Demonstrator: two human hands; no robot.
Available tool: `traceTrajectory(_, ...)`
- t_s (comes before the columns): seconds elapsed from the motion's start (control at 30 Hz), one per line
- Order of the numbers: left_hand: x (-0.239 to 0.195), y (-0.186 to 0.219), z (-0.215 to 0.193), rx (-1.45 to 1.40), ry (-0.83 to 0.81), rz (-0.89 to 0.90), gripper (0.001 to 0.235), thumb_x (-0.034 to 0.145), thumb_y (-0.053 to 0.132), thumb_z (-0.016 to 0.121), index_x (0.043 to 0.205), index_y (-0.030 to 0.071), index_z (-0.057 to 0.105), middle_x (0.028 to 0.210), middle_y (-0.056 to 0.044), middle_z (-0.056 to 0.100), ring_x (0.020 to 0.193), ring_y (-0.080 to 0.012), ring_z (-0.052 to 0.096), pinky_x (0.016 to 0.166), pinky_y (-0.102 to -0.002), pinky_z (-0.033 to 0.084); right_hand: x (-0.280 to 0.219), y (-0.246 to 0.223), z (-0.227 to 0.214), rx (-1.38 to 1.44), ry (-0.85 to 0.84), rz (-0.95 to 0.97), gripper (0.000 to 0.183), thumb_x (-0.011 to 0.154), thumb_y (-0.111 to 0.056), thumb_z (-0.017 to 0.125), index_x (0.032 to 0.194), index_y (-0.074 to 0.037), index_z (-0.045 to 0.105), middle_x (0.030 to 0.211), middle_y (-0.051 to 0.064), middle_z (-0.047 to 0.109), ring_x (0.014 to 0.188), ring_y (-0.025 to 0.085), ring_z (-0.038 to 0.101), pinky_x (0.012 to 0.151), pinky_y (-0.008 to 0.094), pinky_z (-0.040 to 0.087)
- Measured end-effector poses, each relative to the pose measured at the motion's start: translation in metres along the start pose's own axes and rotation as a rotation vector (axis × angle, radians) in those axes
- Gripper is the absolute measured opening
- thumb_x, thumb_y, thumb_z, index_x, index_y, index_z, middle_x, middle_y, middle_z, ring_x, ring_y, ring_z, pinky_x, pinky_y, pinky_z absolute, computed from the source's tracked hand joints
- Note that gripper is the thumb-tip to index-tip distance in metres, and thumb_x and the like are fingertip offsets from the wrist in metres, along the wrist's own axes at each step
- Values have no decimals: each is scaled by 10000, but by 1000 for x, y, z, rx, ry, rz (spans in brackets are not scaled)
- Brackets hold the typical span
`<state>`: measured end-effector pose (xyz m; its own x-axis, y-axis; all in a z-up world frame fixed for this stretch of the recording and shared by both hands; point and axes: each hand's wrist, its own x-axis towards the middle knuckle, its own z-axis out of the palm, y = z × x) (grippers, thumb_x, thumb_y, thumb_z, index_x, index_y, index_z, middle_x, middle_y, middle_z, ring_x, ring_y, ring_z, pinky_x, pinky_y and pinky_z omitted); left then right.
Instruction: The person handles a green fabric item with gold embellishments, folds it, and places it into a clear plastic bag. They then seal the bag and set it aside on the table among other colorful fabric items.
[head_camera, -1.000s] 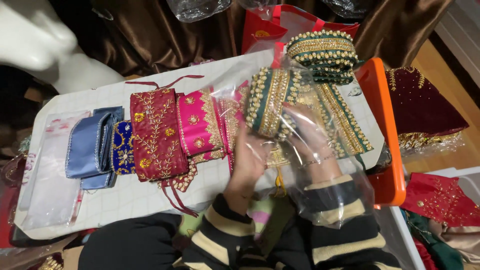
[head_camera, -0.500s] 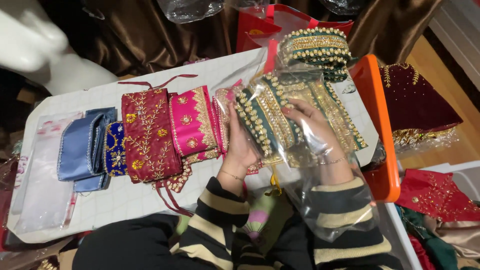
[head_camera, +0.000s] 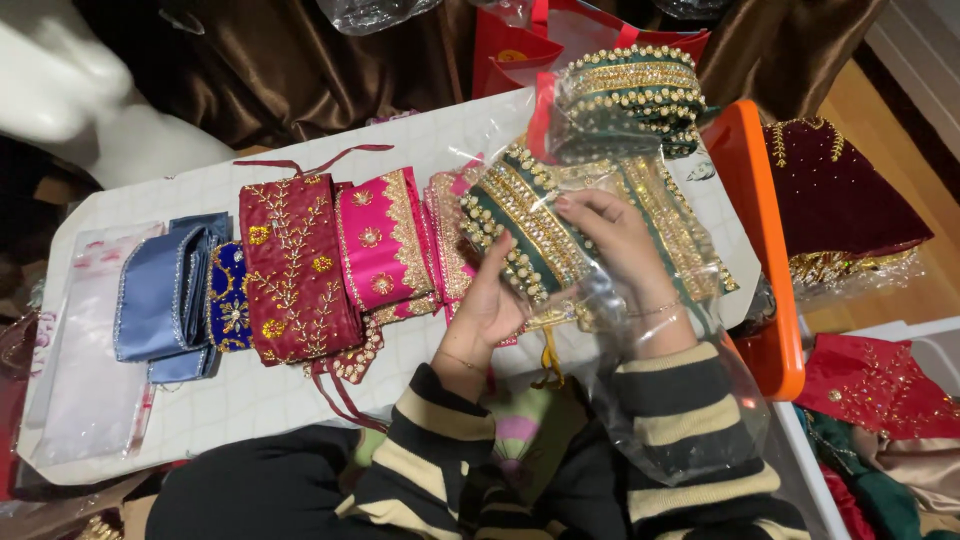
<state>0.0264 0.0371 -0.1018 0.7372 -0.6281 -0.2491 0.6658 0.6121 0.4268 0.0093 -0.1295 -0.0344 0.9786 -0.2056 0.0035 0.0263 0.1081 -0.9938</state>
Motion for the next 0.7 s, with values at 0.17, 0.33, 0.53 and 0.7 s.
traceTrajectory(0.17, -24, 10, 41, -57, 80, -94, 1129, 895, 403, 783, 1569, 41, -48, 1568, -378, -131, 1404, -586, 275, 1038, -658, 468, 15, 30, -14, -4, 5, 75, 338, 949, -266, 748, 1171, -14, 707, 1187, 149, 670, 1130, 292, 601, 900, 432, 522)
traceTrajectory(0.33, -36, 16, 57, -41, 94, -82, 1220, 897, 546, 731, 1563, 56, -166, 1562, -388, -179, 1412, -595, 263, 1050, -649, 473, 19, 34, -15, -28, -58, -22, 344, 968, -255, 739, 1197, -3, 697, 1218, 190, 689, 1184, 285, 641, 1045, 427, 472)
traceTrajectory(0.53, -43, 24, 84, 328, 293, 299, 1003, 944, 677, 470, 1609, 106, -18, 1628, -318, -116, 1362, -511, 334, 938, -493, 539, 12, 17, -6, 8, -81, 6, 364, 983, -229, 690, 1253, 13, 651, 1203, 216, 687, 1158, 313, 644, 1084, 426, 428)
traceTrajectory(0.7, -32, 5, 44, 295, 92, 127, 943, 960, 459, 677, 1509, -129, 185, 1576, -423, -58, 1311, -515, 494, 1123, -584, 434, 27, 44, -21, -65, -62, -94, 477, 981, -304, 740, 1298, 38, 637, 1272, 217, 654, 1228, 287, 587, 1099, 444, 410)
